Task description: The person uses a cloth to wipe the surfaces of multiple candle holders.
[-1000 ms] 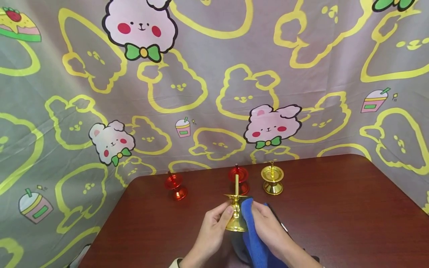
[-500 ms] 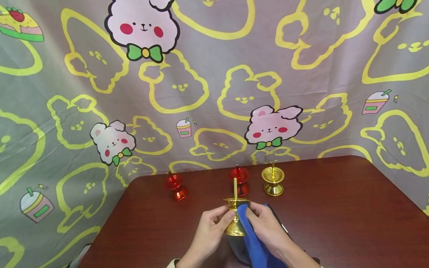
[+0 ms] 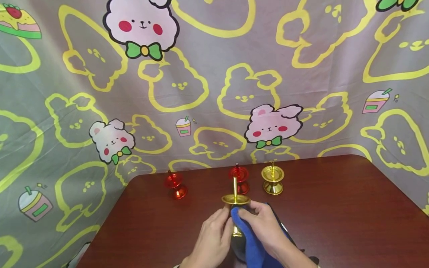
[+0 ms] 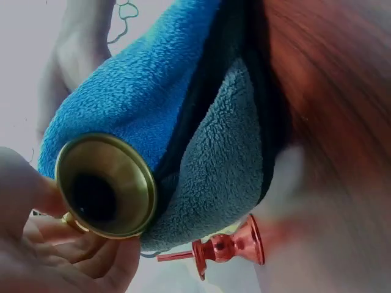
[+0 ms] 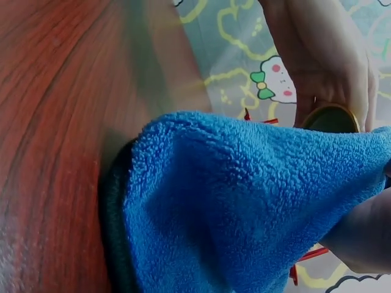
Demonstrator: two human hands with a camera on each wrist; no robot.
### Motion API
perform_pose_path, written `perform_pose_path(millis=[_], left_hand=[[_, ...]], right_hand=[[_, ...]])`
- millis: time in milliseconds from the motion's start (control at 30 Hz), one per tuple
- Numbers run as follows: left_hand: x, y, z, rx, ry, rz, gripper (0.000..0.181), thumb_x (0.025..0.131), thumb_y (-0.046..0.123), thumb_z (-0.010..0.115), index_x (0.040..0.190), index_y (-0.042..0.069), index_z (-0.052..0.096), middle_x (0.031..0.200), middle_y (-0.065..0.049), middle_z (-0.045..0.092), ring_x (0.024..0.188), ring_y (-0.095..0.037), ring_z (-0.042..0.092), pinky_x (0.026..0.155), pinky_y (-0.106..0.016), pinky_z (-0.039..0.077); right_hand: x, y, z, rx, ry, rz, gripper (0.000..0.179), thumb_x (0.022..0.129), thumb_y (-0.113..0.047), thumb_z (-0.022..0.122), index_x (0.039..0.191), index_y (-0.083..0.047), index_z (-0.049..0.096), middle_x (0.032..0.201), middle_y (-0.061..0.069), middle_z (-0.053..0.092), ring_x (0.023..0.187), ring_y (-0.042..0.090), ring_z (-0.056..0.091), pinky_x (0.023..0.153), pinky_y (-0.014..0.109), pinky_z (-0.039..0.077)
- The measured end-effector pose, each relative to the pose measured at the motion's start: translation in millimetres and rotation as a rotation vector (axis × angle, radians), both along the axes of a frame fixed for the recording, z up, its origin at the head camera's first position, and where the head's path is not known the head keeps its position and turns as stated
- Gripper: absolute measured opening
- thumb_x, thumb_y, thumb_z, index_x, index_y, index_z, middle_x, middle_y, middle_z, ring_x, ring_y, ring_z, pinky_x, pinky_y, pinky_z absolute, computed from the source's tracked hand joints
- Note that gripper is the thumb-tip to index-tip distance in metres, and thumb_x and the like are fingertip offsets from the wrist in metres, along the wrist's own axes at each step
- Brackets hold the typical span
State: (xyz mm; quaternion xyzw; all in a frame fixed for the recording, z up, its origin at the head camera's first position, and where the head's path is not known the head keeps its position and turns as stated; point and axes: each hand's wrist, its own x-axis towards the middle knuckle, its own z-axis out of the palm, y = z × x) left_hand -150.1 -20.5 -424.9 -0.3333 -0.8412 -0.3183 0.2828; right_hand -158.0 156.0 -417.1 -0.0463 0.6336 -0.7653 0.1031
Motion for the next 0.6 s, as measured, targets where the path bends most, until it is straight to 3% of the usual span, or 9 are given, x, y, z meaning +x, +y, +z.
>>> perform_pose_path(millis=[100,167,267,333,400,500,600], left_hand=[[-1.1,0.1,1.5,0.069,-0.065,-0.039,0.016,0.097,0.006,0.062,0.111,0.013,0.066,0.089,0.007,0.064,0.076,-0.001,0.056,0.066,-0.014,0.046],[-2.0,0.2,2.8,0.123,-0.139,-0.051,0.013,0.096,0.007,0.066,0.105,0.016,0.068,0.078,0.011,0.059,0.065,0.005,0.049,0.056,-0.011,0.042],[-1.8,1.0,4.2,0.169,-0.243,-0.020,0.012,0.092,0.010,0.071,0.096,0.021,0.070,0.060,0.017,0.046,0.050,0.011,0.036,0.042,-0.012,0.033],[-1.0,2.7,4.3,0.154,-0.239,0.023,0.013,0.089,0.009,0.074,0.089,0.022,0.070,0.053,0.017,0.041,0.045,0.012,0.031,0.039,-0.013,0.029],[-1.1,5.7,2.8,0.105,-0.155,0.073,0.013,0.085,0.008,0.076,0.085,0.020,0.071,0.053,0.015,0.049,0.045,0.010,0.039,0.042,-0.013,0.032],[-3.7,11.7,-2.0,-0.007,0.087,0.174,0.012,0.075,0.007,0.078,0.085,0.014,0.075,0.065,0.009,0.067,0.052,0.002,0.056,0.053,-0.015,0.038],[-8.1,17.0,-6.2,-0.075,0.261,0.251,0.018,0.066,0.008,0.080,0.084,0.011,0.077,0.068,0.008,0.070,0.053,-0.006,0.062,0.055,-0.019,0.038]], right_hand=[[0.8,0,1.8,-0.027,-0.032,0.002,0.041,0.100,-0.010,0.056,0.132,0.016,0.052,0.105,0.011,0.071,0.093,0.015,0.066,0.079,0.029,0.055],[1.7,0,1.9,-0.039,-0.054,0.014,0.042,0.101,-0.011,0.054,0.133,0.016,0.050,0.105,0.011,0.071,0.095,0.016,0.066,0.080,0.030,0.055],[4.0,-2,0.4,-0.019,-0.067,0.020,0.048,0.102,-0.013,0.051,0.139,0.016,0.042,0.105,0.012,0.070,0.097,0.017,0.066,0.082,0.030,0.055],[6.5,-5,-1.4,0.004,-0.062,-0.004,0.050,0.103,-0.013,0.051,0.142,0.015,0.039,0.106,0.012,0.069,0.097,0.017,0.066,0.081,0.029,0.054],[8.4,-11,-3.5,0.038,-0.047,-0.079,0.048,0.101,-0.011,0.053,0.141,0.013,0.042,0.106,0.013,0.069,0.095,0.017,0.066,0.079,0.028,0.054],[9.5,-22,-6.6,0.110,-0.015,-0.216,0.041,0.099,-0.009,0.057,0.137,0.009,0.052,0.113,0.014,0.068,0.100,0.017,0.063,0.081,0.024,0.052],[9.5,-30,-9.1,0.184,0.012,-0.305,0.036,0.100,-0.008,0.055,0.133,0.006,0.056,0.124,0.017,0.064,0.114,0.020,0.056,0.091,0.026,0.047]])
